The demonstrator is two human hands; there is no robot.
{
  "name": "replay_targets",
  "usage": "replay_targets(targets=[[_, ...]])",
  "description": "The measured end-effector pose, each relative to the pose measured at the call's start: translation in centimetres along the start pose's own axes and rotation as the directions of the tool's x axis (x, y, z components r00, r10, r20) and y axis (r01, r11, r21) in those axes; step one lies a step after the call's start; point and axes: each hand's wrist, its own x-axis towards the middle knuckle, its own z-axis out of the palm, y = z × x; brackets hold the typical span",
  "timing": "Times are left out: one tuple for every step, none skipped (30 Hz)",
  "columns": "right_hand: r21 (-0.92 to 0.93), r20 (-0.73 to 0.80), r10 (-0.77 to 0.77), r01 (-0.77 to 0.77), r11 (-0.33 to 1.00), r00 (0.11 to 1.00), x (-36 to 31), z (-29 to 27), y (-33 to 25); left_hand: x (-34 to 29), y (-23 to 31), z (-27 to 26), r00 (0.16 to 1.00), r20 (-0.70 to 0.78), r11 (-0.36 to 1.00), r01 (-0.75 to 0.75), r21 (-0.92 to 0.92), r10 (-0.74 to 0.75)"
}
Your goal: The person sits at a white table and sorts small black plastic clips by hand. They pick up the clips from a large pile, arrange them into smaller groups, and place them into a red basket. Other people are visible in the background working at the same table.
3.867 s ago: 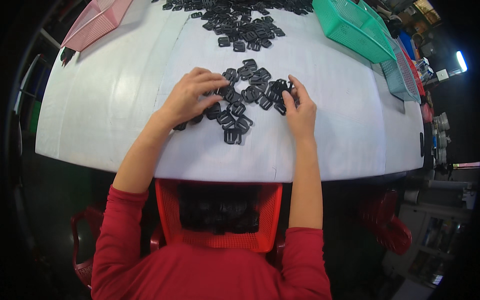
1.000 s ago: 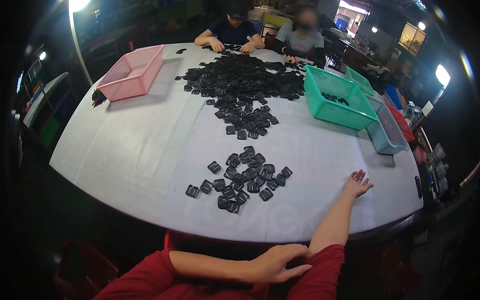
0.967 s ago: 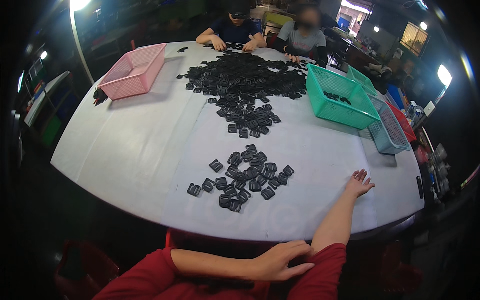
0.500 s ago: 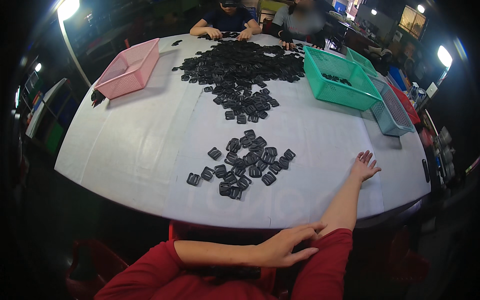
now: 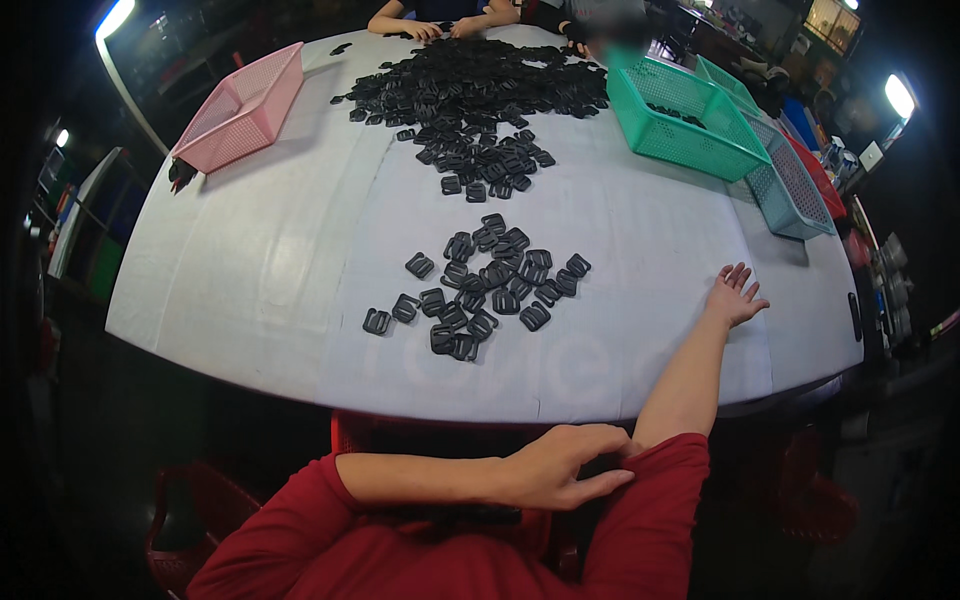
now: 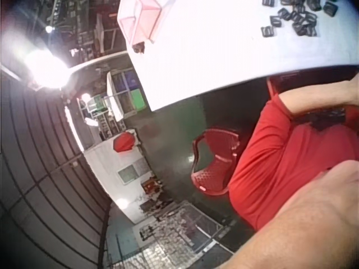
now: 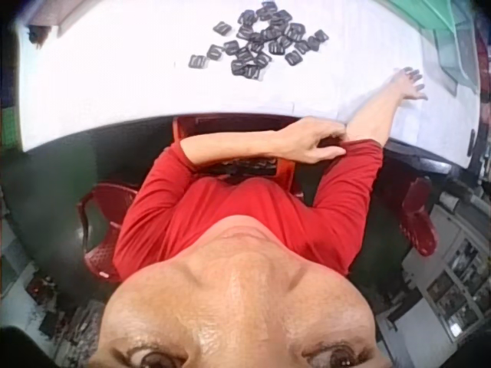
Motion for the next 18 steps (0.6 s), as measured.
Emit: replay_targets(targets=[[-0.005,0.000,0.000,0.000,1.000,1.000,0.0,-0.1,-0.1,-0.2,0.2,-0.2,1.000,0.011,1.000,-0.006,0.028,0.006],[-0.013,0.004,0.002,-0.002,1.000,1.000,-0.1,-0.1,0.0,-0.5,0.3,-0.5,1.000,0.020,0.998,-0.012,0.056,0.011],[-0.021,0.009,0.006,-0.006,1.000,1.000,-0.2,0.0,0.2,-1.2,0.5,-0.9,0.996,-0.046,0.988,-0.064,0.141,0.071],[-0.028,0.016,0.007,-0.007,1.000,1.000,-0.2,0.1,0.2,-2.1,0.7,-1.5,0.985,-0.104,0.967,-0.112,0.228,0.139],[-0.031,0.017,0.008,-0.008,0.999,1.000,-0.1,0.2,0.2,-3.3,0.9,-2.3,0.965,-0.158,0.937,-0.152,0.314,0.209],[-0.036,0.017,0.015,-0.015,0.999,1.000,-0.3,0.3,0.5,-5.1,2.0,-3.9,0.993,-0.111,0.975,-0.008,0.222,0.033],[-0.045,0.012,0.022,-0.021,0.999,1.000,-0.3,0.1,0.6,-6.9,2.9,-5.5,0.991,-0.117,0.979,0.091,0.180,-0.071],[-0.070,0.029,0.031,-0.029,0.997,0.999,-0.4,-0.1,0.8,-9.1,4.1,-6.7,0.968,-0.222,0.976,0.151,0.157,-0.114],[-0.091,0.045,0.038,-0.034,0.995,0.998,-0.3,-0.2,0.8,-11.8,4.4,-7.9,0.934,-0.303,0.961,0.240,0.140,-0.189],[-0.114,0.060,0.035,-0.028,0.993,0.998,-0.2,-0.5,0.4,-14.1,4.7,-8.9,0.902,-0.363,0.960,0.274,0.060,-0.235],[-0.171,0.065,0.027,-0.015,0.985,0.998,0.0,-1.0,-0.8,-16.3,5.4,-10.1,0.862,-0.367,0.927,0.376,0.000,-0.350],[-0.213,0.076,0.032,-0.015,0.977,0.997,0.3,-1.0,-1.0,-19.2,5.9,-11.2,0.819,-0.329,0.873,0.486,-0.035,-0.470],[-0.254,0.086,0.038,-0.015,0.967,0.996,0.5,-0.9,-1.0,-22.3,6.0,-12.5,0.814,-0.230,0.837,0.547,-0.006,-0.534],[-0.313,0.076,0.098,-0.070,0.947,0.992,0.1,-0.7,-0.4,-26.1,5.8,-13.0,0.742,-0.217,0.770,0.632,-0.089,-0.634],[-0.373,0.065,0.152,-0.117,0.920,0.986,-0.4,-0.5,0.0,-29.0,5.9,-13.2,0.497,-0.188,0.532,0.787,-0.313,-0.847],[-0.428,0.054,0.205,-0.163,0.889,0.977,-1.0,-0.2,0.5,-32.5,4.7,-13.2,0.401,-0.195,0.446,0.824,-0.349,-0.895],[-0.528,0.080,0.235,-0.159,0.835,0.969,-1.4,-0.3,0.6,-35.1,3.3,-13.1,0.308,-0.174,0.353,0.838,-0.416,-0.935],[-0.623,0.102,0.261,-0.143,0.769,0.960,-1.7,-0.5,0.4,-37.0,1.5,-12.8,0.216,-0.139,0.257,0.841,-0.476,-0.966]])
